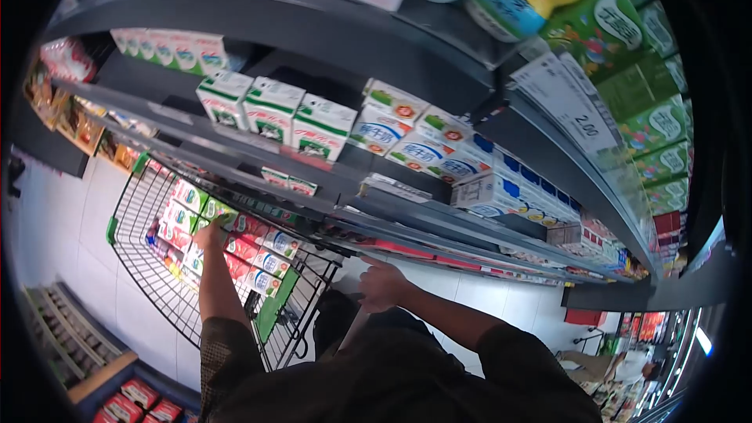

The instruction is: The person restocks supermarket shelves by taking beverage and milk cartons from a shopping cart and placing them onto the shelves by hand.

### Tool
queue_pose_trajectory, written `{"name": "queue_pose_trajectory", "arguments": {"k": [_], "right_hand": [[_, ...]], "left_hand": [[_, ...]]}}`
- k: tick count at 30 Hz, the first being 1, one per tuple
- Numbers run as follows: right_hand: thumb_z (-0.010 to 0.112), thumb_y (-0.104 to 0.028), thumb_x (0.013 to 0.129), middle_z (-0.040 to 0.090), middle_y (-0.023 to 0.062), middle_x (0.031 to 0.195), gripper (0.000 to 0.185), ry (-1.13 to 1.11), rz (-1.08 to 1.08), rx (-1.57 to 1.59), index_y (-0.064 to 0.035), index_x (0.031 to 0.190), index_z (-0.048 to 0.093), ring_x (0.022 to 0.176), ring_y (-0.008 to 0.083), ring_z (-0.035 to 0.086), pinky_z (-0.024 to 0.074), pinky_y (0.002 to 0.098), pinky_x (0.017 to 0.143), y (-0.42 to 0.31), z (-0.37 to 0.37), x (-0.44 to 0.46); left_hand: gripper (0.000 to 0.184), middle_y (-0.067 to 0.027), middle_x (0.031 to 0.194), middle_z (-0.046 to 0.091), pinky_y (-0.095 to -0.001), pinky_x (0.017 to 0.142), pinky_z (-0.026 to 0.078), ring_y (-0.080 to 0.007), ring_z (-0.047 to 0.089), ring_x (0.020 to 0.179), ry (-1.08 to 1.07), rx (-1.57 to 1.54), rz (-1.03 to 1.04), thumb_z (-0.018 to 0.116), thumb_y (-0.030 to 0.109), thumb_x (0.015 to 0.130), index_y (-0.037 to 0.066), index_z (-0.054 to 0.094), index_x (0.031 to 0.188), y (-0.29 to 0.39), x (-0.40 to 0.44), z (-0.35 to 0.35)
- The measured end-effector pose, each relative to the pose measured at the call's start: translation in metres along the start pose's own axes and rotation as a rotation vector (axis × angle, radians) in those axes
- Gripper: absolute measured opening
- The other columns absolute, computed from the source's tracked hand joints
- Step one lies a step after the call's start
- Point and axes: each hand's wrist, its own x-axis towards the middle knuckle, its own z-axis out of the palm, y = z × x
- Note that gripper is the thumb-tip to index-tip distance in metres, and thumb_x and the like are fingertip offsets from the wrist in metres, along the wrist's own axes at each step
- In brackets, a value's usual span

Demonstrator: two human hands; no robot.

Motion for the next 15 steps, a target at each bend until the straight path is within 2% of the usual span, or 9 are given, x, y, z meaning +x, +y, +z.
{"name": "queue_pose_trajectory", "arguments": {"k": [4, 7, 9, 12, 15], "right_hand": [[0.07, -0.04, 0.073, 0.06, 0.0081, 0.071, 0.03, 0.069, -0.002, 0.071, -0.0101, 0.073, 0.066, 0.071, 0.03, 0.064, 0.0369, 0.0526, 0.116, 0.008, 0.012, -0.003], [0.072, -0.037, 0.07, 0.059, 0.0089, 0.071, 0.028, 0.14, -0.017, 0.084, -0.0095, 0.069, 0.065, 0.069, 0.0303, 0.062, 0.0388, 0.0523, 0.116, 0.006, 0.011, -0.003], [0.072, -0.036, 0.07, 0.059, 0.0092, 0.07, 0.029, 0.208, -0.034, 0.085, -0.0087, 0.069, 0.063, 0.068, 0.0302, 0.062, 0.0393, 0.0525, 0.115, 0.005, 0.007, -0.004], [0.072, -0.036, 0.071, 0.059, 0.0096, 0.07, 0.03, 0.233, -0.039, 0.076, -0.0079, 0.069, 0.062, 0.07, 0.0298, 0.062, 0.039, 0.0527, 0.115, 0.007, 0.007, -0.005], [0.071, -0.039, 0.072, 0.06, 0.0098, 0.07, 0.032, 0.242, -0.049, 0.055, -0.0077, 0.071, 0.064, 0.071, 0.0301, 0.063, 0.0373, 0.0534, 0.115, 0.008, 0.016, -0.006]], "left_hand": [[0.104, -0.0312, 0.12, 0.068, -0.0393, 0.098, 0.054, -0.0365, 0.067, 0.116, 0.053, 0.206, 0.139, 0.073, 0.073, 0.065, -0.016, 0.067, 0.117, -0.016, 0.034, 0.008], [0.091, -0.0296, 0.118, 0.07, -0.0426, 0.097, 0.054, -0.0382, 0.068, 0.114, 0.126, 0.185, 0.134, 0.065, 0.071, 0.076, -0.011, 0.07, 0.116, -0.028, 0.039, 0.012], [0.093, -0.0286, 0.115, 0.071, -0.044, 0.095, 0.054, -0.0404, 0.069, 0.11, 0.05, 0.561, 0.35, 0.061, 0.076, 0.077, -0.007, 0.07, 0.118, -0.011, 0.012, -0.003], [0.084, -0.0266, 0.106, 0.073, -0.0487, 0.089, 0.053, -0.0444, 0.069, 0.102, 0.125, 0.727, 0.573, 0.051, 0.08, 0.082, 0.011, 0.072, 0.125, -0.033, 0.013, -0.01], [0.093, -0.0316, 0.11, 0.07, -0.0471, 0.087, 0.056, -0.0435, 0.07, 0.104, 0.102, 0.358, 0.411, 0.064, 0.075, 0.079, -0.012, 0.068, 0.112, -0.049, 0.005, -0.013]]}}
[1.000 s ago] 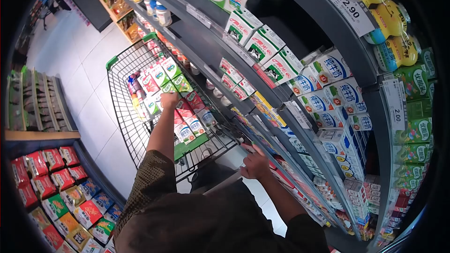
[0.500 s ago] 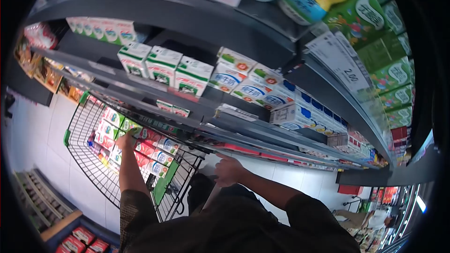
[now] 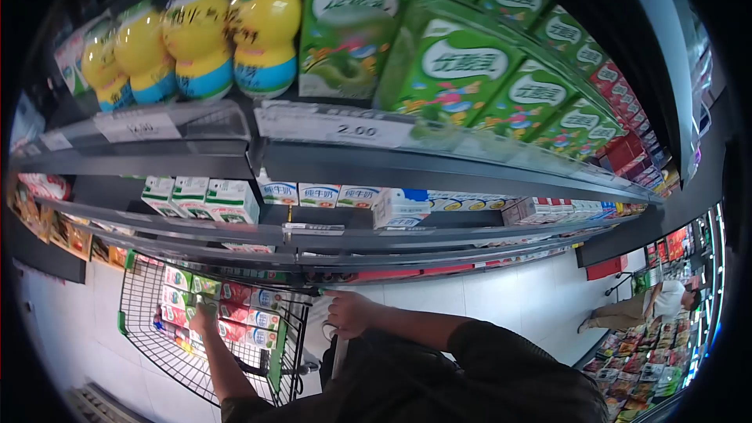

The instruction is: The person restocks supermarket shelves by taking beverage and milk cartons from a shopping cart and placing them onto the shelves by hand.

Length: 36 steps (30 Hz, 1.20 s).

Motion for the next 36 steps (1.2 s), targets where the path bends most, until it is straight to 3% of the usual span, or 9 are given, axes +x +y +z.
{"name": "queue_pose_trajectory", "arguments": {"k": [2, 5, 6, 9, 12, 18, 28, 33, 36], "right_hand": [[0.071, -0.039, 0.074, 0.06, 0.0098, 0.07, 0.032, 0.013, -0.023, -0.006, -0.0077, 0.071, 0.064, 0.071, 0.0305, 0.063, 0.0375, 0.0535, 0.115, 0.001, 0.005, 0.0], [0.068, -0.037, 0.079, 0.06, 0.0088, 0.069, 0.031, 0.036, -0.024, -0.029, -0.0083, 0.069, 0.063, 0.072, 0.0284, 0.064, 0.0395, 0.0521, 0.114, -0.003, -0.002, 0.001], [0.067, -0.037, 0.079, 0.06, 0.0087, 0.069, 0.03, 0.061, -0.049, -0.019, -0.0086, 0.069, 0.063, 0.072, 0.0285, 0.064, 0.0399, 0.0519, 0.114, -0.002, -0.004, 0.001], [0.067, -0.037, 0.08, 0.06, 0.0083, 0.07, 0.03, 0.053, -0.067, -0.05, -0.0089, 0.07, 0.063, 0.072, 0.0287, 0.064, 0.0401, 0.0517, 0.114, 0.0, -0.004, -0.001], [0.068, -0.04, 0.081, 0.06, 0.0087, 0.07, 0.033, 0.126, -0.079, -0.004, -0.0093, 0.072, 0.063, 0.073, 0.0285, 0.064, 0.0405, 0.0517, 0.114, -0.002, -0.009, 0.001], [0.074, -0.033, 0.088, 0.065, 0.0091, 0.082, 0.026, 0.3, 0.291, 0.428, -0.0111, 0.1, 0.066, 0.08, 0.0291, 0.067, 0.0528, 0.0422, 0.069, -0.041, -0.076, 0.028], [0.079, -0.016, 0.077, 0.069, 0.0124, 0.094, 0.029, 0.88, -0.008, 0.021, -0.006, 0.103, 0.07, 0.089, 0.0325, 0.067, 0.0536, 0.0426, 0.077, -0.104, -0.307, 0.007], [0.075, -0.01, 0.073, 0.067, 0.0131, 0.091, 0.029, 1.12, 0.011, -0.309, -0.0048, 0.1, 0.068, 0.086, 0.0336, 0.064, 0.0521, 0.0433, 0.077, -0.112, -0.367, -0.036], [0.076, -0.011, 0.075, 0.063, 0.0173, 0.11, 0.034, 1.234, 0.14, -0.518, -0.0036, 0.107, 0.068, 0.101, 0.0361, 0.059, 0.0478, 0.0456, 0.089, -0.11, -0.391, -0.061]], "left_hand": [[0.09, -0.0317, 0.108, 0.07, -0.0458, 0.082, 0.057, -0.041, 0.07, 0.1, 0.072, -0.166, -0.082, 0.072, 0.066, 0.079, -0.019, 0.067, 0.106, -0.007, -0.011, -0.004], [0.048, -0.0171, 0.092, 0.069, -0.0375, 0.066, 0.056, -0.0213, 0.065, 0.076, 0.198, -1.123, -0.061, 0.078, 0.03, 0.088, -0.015, 0.066, 0.099, 0.01, -0.08, -0.01], [0.037, -0.0147, 0.089, 0.068, -0.0362, 0.063, 0.055, -0.0189, 0.063, 0.073, 0.147, -1.131, -0.042, 0.075, 0.023, 0.091, -0.011, 0.065, 0.099, 0.015, -0.097, -0.019], [0.074, -0.0214, 0.13, 0.052, -0.037, 0.078, 0.059, -0.0274, 0.063, 0.102, 0.14, -1.273, -0.071, 0.07, 0.016, 0.09, -0.002, 0.024, 0.145, 0.059, -0.177, -0.047], [0.102, -0.0216, 0.121, 0.057, -0.0363, 0.078, 0.057, -0.025, 0.063, 0.098, -0.018, -1.304, 0.08, 0.06, 0.002, 0.084, 0.012, -0.002, 0.164, 0.125, -0.265, -0.105], [0.089, -0.0172, 0.139, 0.046, -0.0375, 0.094, 0.052, -0.025, 0.058, 0.115, 0.011, -1.237, 0.615, 0.059, -0.008, 0.078, 0.011, 0.022, 0.157, 0.228, -0.371, -0.208], [0.099, -0.0206, 0.142, 0.036, -0.0404, 0.106, 0.048, -0.0288, 0.051, 0.128, 0.394, -1.239, 1.18, 0.072, -0.007, 0.075, 0.008, 0.016, 0.154, 0.331, -0.448, -0.317], [0.096, -0.0184, 0.141, 0.038, -0.0404, 0.105, 0.049, -0.0282, 0.054, 0.124, 0.637, -1.13, 1.376, 0.077, -0.004, 0.075, 0.005, 0.021, 0.153, 0.387, -0.443, -0.363], [0.092, -0.0171, 0.14, 0.042, -0.0399, 0.103, 0.049, -0.027, 0.055, 0.123, 0.604, -1.105, 1.439, 0.078, -0.002, 0.075, 0.004, 0.027, 0.151, 0.419, -0.45, -0.382]]}}
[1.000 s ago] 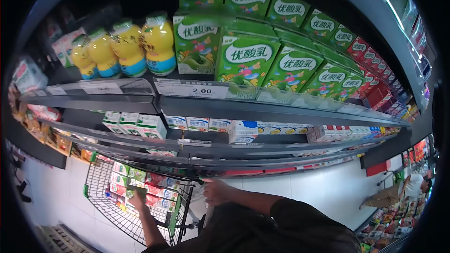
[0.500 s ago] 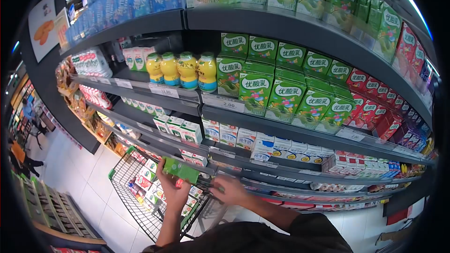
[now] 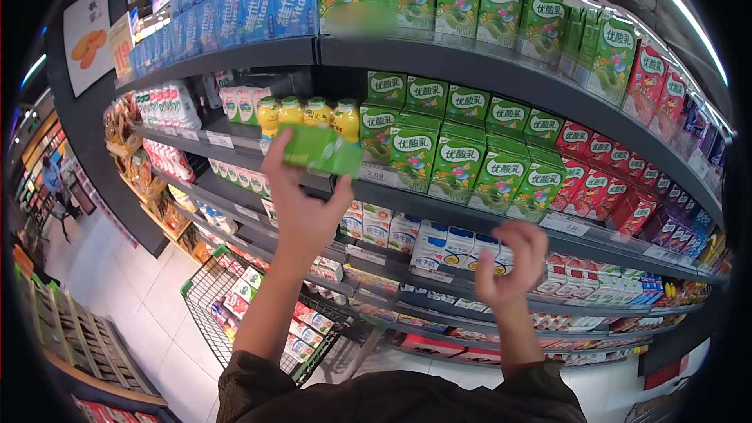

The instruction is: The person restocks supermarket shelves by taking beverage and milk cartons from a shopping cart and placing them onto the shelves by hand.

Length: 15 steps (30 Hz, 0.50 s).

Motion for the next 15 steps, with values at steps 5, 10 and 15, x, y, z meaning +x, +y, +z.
{"name": "queue_pose_trajectory", "arguments": {"k": [5, 10, 15], "right_hand": [[0.075, -0.013, 0.08, 0.05, 0.021, 0.135, 0.045, 0.082, 0.06, -0.353, -0.0042, 0.123, 0.067, 0.125, 0.0374, 0.049, 0.0396, 0.0461, 0.105, 0.024, -0.021, 0.017], [0.074, -0.012, 0.082, 0.049, 0.0219, 0.138, 0.048, 0.068, 0.118, -0.347, -0.0051, 0.129, 0.065, 0.127, 0.0389, 0.049, 0.0378, 0.0482, 0.107, 0.044, -0.026, 0.018], [0.074, -0.014, 0.083, 0.055, 0.0199, 0.133, 0.05, 0.001, 0.132, -0.369, -0.0055, 0.131, 0.065, 0.123, 0.0388, 0.053, 0.0377, 0.0493, 0.107, 0.052, -0.023, 0.01]], "left_hand": [[0.088, -0.0175, 0.134, 0.051, -0.0383, 0.1, 0.053, -0.0256, 0.062, 0.117, -0.086, 0.049, 0.043, 0.077, -0.006, 0.076, 0.005, 0.031, 0.15, -0.02, 0.028, 0.028], [0.08, -0.0172, 0.13, 0.055, -0.0363, 0.094, 0.056, -0.0231, 0.063, 0.115, -0.134, 0.145, -0.028, 0.077, -0.004, 0.075, 0.004, 0.039, 0.146, -0.02, 0.037, 0.041], [0.08, -0.019, 0.13, 0.057, -0.0393, 0.094, 0.054, -0.0287, 0.063, 0.113, -0.196, 0.217, -0.023, 0.08, 0.003, 0.073, 0.005, 0.044, 0.144, -0.013, 0.038, 0.045]]}}
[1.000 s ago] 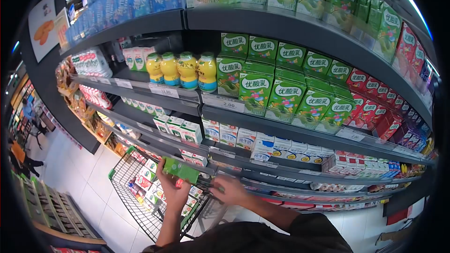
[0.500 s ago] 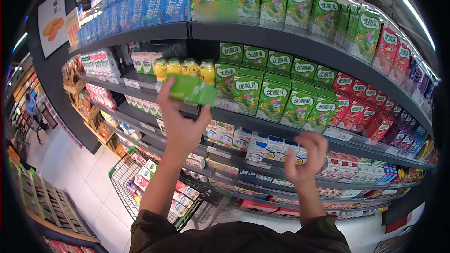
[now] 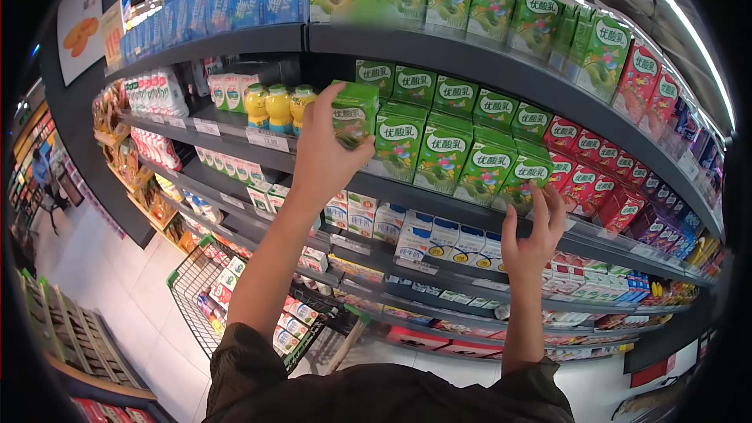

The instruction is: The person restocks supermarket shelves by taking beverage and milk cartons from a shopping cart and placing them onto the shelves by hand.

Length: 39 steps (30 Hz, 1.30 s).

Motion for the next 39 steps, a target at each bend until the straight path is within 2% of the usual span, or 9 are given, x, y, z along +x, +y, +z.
{"name": "queue_pose_trajectory", "arguments": {"k": [7, 13, 16, 22, 23, 26, 27, 33, 39], "right_hand": [[0.072, -0.017, 0.085, 0.058, 0.0194, 0.131, 0.052, -0.01, -0.06, -0.071, -0.0073, 0.136, 0.066, 0.119, 0.0366, 0.054, 0.0378, 0.0498, 0.106, 0.007, 0.003, -0.006], [0.071, -0.018, 0.085, 0.06, 0.0192, 0.128, 0.051, 0.0, -0.068, -0.083, -0.0074, 0.136, 0.066, 0.115, 0.0355, 0.055, 0.0367, 0.0492, 0.107, 0.01, 0.007, -0.009], [0.071, -0.017, 0.086, 0.061, 0.0197, 0.128, 0.05, 0.016, -0.065, -0.076, -0.0071, 0.135, 0.067, 0.115, 0.0348, 0.056, 0.0361, 0.0487, 0.107, 0.009, 0.009, -0.008], [0.071, -0.012, 0.086, 0.061, 0.0207, 0.128, 0.047, 0.024, -0.054, -0.032, -0.0061, 0.133, 0.068, 0.115, 0.0351, 0.056, 0.0378, 0.047, 0.105, 0.01, 0.012, -0.011], [0.071, -0.012, 0.086, 0.061, 0.0208, 0.128, 0.047, 0.026, -0.061, -0.028, -0.0058, 0.133, 0.068, 0.115, 0.0353, 0.056, 0.0382, 0.0468, 0.105, 0.011, 0.012, -0.012], [0.072, -0.011, 0.087, 0.061, 0.0211, 0.128, 0.046, 0.038, -0.085, -0.019, -0.0055, 0.132, 0.069, 0.115, 0.0359, 0.056, 0.0396, 0.0464, 0.103, 0.014, 0.014, -0.013], [0.072, -0.011, 0.087, 0.061, 0.0212, 0.128, 0.046, 0.043, -0.093, -0.017, -0.0054, 0.132, 0.069, 0.115, 0.0362, 0.057, 0.04, 0.0463, 0.103, 0.014, 0.014, -0.013], [0.071, -0.012, 0.087, 0.06, 0.0207, 0.13, 0.047, 0.056, -0.08, -0.038, -0.0064, 0.134, 0.068, 0.121, 0.0361, 0.057, 0.037, 0.0523, 0.108, 0.008, 0.017, -0.016], [0.07, -0.013, 0.088, 0.059, 0.0204, 0.134, 0.048, 0.043, -0.077, -0.039, -0.0078, 0.135, 0.067, 0.121, 0.0363, 0.058, 0.0338, 0.0544, 0.112, 0.01, 0.017, -0.019]], "left_hand": [[0.077, -0.0224, 0.129, 0.058, -0.0432, 0.101, 0.048, -0.0363, 0.06, 0.117, -0.122, -0.088, -0.171, 0.079, 0.013, 0.076, 0.008, 0.046, 0.144, 0.008, 0.005, -0.005], [0.072, -0.0275, 0.128, 0.058, -0.0469, 0.101, 0.048, -0.0441, 0.059, 0.118, -0.262, 0.09, -0.071, 0.075, 0.022, 0.085, 0.01, 0.042, 0.149, -0.007, -0.001, -0.007], [0.073, -0.0289, 0.13, 0.057, -0.0477, 0.101, 0.047, -0.0458, 0.059, 0.118, -0.263, 0.085, 0.003, 0.074, 0.025, 0.089, 0.012, 0.039, 0.153, -0.017, -0.003, -0.008], [0.079, -0.031, 0.131, 0.054, -0.0484, 0.104, 0.044, -0.047, 0.054, 0.122, -0.184, 0.098, 0.029, 0.074, 0.025, 0.091, 0.006, 0.033, 0.156, -0.017, -0.019, -0.005], [0.077, -0.0289, 0.132, 0.053, -0.0493, 0.107, 0.041, -0.0454, 0.052, 0.123, -0.092, 0.102, 0.105, 0.073, 0.022, 0.091, 0.002, 0.034, 0.154, -0.02, -0.023, -0.004], [0.072, -0.0261, 0.132, 0.054, -0.0501, 0.107, 0.04, -0.0436, 0.052, 0.122, 0.075, 0.123, 0.198, 0.072, 0.018, 0.09, 0.001, 0.038, 0.151, -0.032, -0.032, -0.005], [0.06, -0.0212, 0.129, 0.056, -0.0485, 0.105, 0.04, -0.0408, 0.053, 0.119, 0.122, 0.142, 0.234, 0.072, 0.011, 0.086, 0.002, 0.05, 0.141, -0.03, -0.034, -0.008], [0.036, -0.0129, 0.115, 0.058, -0.0445, 0.094, 0.043, -0.0336, 0.055, 0.108, 0.01, 0.283, 0.289, 0.071, 0.01, 0.081, 0.007, 0.069, 0.117, -0.031, -0.05, -0.013], [0.032, -0.0098, 0.111, 0.059, -0.044, 0.091, 0.042, -0.0295, 0.056, 0.107, -0.004, 0.282, 0.328, 0.072, 0.013, 0.081, 0.009, 0.072, 0.112, -0.03, -0.054, -0.011]]}}
